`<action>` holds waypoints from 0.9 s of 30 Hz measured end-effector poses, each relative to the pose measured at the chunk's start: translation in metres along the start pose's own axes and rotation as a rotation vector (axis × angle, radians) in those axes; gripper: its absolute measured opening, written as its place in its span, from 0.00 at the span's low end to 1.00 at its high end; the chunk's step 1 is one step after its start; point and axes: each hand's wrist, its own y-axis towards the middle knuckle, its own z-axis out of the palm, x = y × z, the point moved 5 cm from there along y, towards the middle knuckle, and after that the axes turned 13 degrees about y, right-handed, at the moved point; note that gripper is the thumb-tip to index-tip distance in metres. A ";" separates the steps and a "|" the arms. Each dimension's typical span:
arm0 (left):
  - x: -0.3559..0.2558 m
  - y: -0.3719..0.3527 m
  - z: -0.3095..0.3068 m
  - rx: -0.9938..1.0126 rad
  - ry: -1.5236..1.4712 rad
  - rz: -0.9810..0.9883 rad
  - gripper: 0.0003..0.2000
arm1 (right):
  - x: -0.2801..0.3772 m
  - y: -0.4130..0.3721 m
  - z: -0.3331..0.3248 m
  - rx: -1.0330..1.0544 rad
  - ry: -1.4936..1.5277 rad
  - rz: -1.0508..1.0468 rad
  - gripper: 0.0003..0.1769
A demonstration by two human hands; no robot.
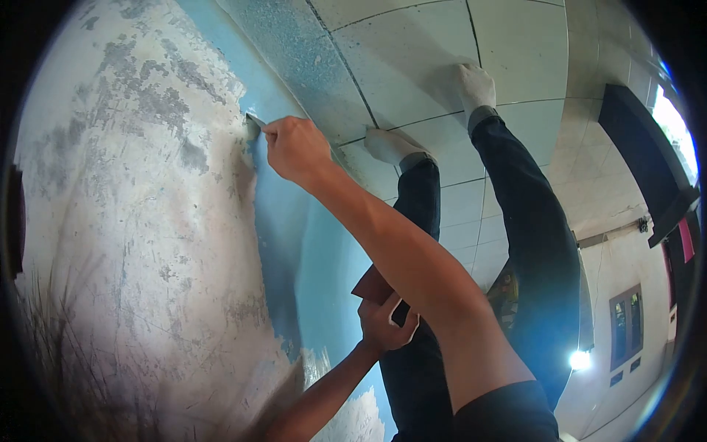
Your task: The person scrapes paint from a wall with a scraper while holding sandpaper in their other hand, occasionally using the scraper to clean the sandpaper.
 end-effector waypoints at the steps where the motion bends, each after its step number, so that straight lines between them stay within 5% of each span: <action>1: -0.001 0.000 -0.001 0.004 0.000 -0.005 0.20 | -0.002 0.002 0.002 -0.024 -0.002 -0.004 0.17; 6: 0.003 -0.007 0.003 0.066 -0.015 -0.051 0.20 | -0.008 0.028 0.003 -0.048 -0.023 0.171 0.16; 12: -0.002 0.002 -0.002 0.012 -0.018 -0.018 0.21 | -0.002 0.004 -0.002 -0.016 -0.012 0.032 0.15; 18: -0.002 0.000 -0.002 0.022 -0.007 -0.013 0.20 | -0.013 0.028 0.003 -0.010 -0.019 0.141 0.15; 21: -0.004 0.005 -0.006 -0.003 -0.008 -0.010 0.20 | -0.015 0.016 0.001 -0.064 -0.007 -0.005 0.14; 27: -0.001 0.000 -0.001 0.034 -0.013 -0.041 0.19 | -0.013 0.040 0.001 0.001 -0.049 0.135 0.15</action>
